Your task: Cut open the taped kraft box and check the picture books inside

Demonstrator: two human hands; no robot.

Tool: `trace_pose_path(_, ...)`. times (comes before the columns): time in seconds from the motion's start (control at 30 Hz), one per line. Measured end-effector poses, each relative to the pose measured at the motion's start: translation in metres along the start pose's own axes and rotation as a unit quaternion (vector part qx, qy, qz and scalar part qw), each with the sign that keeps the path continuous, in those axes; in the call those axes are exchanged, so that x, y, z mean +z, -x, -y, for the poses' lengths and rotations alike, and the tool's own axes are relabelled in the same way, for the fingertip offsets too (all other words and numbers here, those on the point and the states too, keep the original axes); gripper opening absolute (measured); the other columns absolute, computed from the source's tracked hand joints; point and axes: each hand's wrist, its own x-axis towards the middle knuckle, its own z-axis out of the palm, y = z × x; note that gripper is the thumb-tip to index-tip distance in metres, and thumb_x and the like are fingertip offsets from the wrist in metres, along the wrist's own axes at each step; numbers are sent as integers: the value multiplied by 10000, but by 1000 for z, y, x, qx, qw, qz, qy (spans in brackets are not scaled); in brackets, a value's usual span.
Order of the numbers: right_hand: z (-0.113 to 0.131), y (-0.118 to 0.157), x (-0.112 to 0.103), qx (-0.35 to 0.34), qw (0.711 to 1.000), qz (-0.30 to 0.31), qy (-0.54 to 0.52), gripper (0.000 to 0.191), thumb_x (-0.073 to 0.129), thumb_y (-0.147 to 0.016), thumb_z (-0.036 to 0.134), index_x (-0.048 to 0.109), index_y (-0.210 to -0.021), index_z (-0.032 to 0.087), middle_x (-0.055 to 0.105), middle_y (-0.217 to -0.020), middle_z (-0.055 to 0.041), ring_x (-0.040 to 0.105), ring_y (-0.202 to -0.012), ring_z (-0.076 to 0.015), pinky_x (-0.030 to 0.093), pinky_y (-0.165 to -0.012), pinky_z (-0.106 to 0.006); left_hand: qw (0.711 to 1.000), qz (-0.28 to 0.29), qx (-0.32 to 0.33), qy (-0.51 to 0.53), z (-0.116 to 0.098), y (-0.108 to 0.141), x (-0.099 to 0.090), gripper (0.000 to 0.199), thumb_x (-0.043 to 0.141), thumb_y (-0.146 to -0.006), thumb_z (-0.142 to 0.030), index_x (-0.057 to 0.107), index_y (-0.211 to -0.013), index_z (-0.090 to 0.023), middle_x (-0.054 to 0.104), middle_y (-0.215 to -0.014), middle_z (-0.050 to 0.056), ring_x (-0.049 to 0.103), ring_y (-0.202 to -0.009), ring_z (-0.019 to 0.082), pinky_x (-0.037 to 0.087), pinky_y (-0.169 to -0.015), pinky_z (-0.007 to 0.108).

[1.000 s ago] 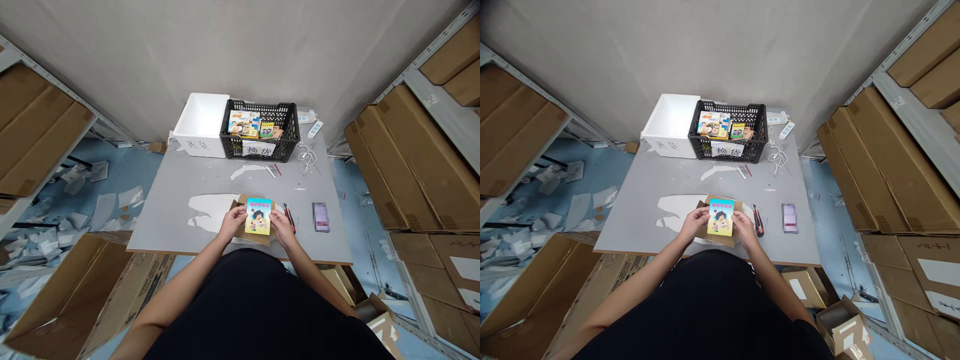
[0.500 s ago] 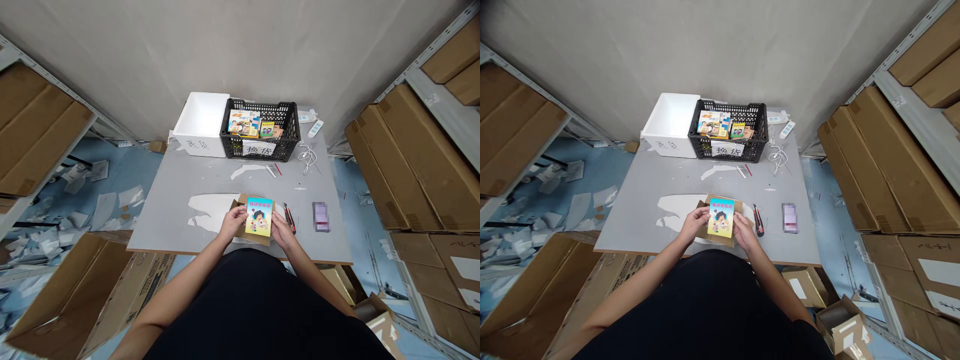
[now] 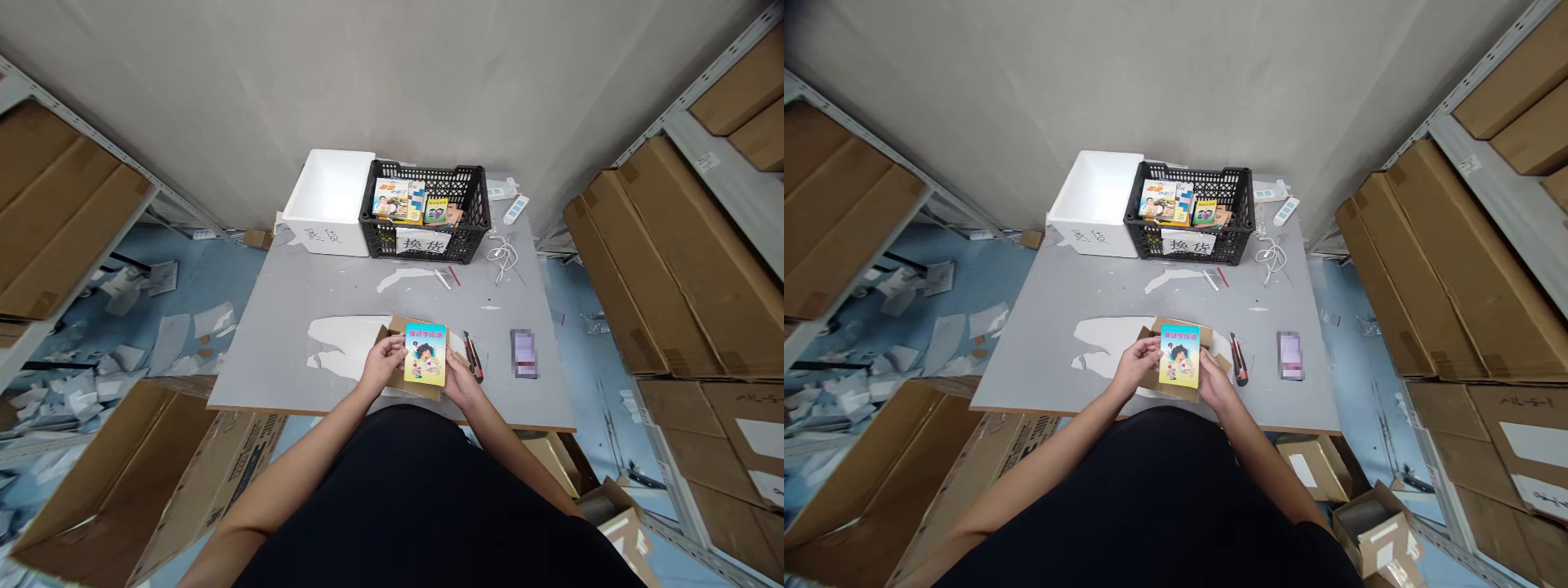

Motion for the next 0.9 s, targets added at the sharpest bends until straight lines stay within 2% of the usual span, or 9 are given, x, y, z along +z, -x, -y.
trace_pose_path(0.17, 0, 1, 4, 29, 1000, 5, -7, 478, 597, -788, 631, 625, -1084, 257, 723, -1034, -74, 656, -1012, -288, 534, -783, -441, 1000, -5, 2, -12, 0, 0, 1, 464, 740, -699, -377, 641, -1092, -151, 592, -806, 19, 576, -706, 129, 547, -566, 260)
trace_pose_path(0.33, -5, 2, 11, 31, 999, 6, -9, 425, 699, -733, 516, 627, -1078, 278, 728, -1007, -46, 675, -957, -277, 538, -752, -413, 999, -4, 10, -47, 1, 2, 6, 489, 719, -717, -356, 620, -1161, -175, 585, -821, 19, 569, -702, 130, 533, -581, 265)
trace_pose_path(0.47, -16, 1, 15, 45, 998, 28, -18, 415, 698, -739, 480, 618, -1093, 279, 723, -1005, -40, 675, -930, -260, 534, -726, -384, 986, -13, 57, -153, 1, 7, 12, 415, 728, -714, -325, 686, -1110, -210, 614, -946, 56, 599, -794, 159, 531, -709, 294)
trace_pose_path(0.6, -24, 0, 16, 42, 998, 36, -12, 381, 703, -740, 483, 596, -1048, 286, 711, -950, -22, 666, -867, -221, 521, -695, -340, 976, 31, 81, -198, -2, 14, 19, 311, 687, -763, -339, 726, -1053, -235, 667, -1017, 68, 623, -933, 208, 497, -869, 332)
trace_pose_path(0.67, -24, -2, 15, 31, 999, 18, -3, 341, 738, -713, 460, 584, -953, 272, 693, -889, -6, 655, -809, -195, 510, -671, -307, 981, 52, 72, -173, -4, 15, 21, 292, 638, -810, -377, 729, -1044, -229, 690, -1044, 64, 619, -1011, 224, 466, -939, 342)
trace_pose_path(0.77, -20, -5, 13, -14, 999, -42, 22, 340, 785, -668, 402, 554, -869, 255, 663, -851, 19, 633, -755, -157, 487, -629, -255, 991, 72, 31, -113, -7, 13, 18, 361, 574, -853, -466, 721, -1041, -195, 706, -1019, 65, 632, -988, 232, 484, -899, 345)
trace_pose_path(0.9, -8, -8, 10, -64, 990, -110, 68, 419, 795, -647, 391, 556, -966, 260, 681, -879, 4, 642, -738, -169, 482, -599, -257, 996, 56, 3, -67, -7, 7, 10, 399, 651, -790, -492, 705, -1009, -163, 706, -966, 74, 645, -881, 218, 514, -773, 327)
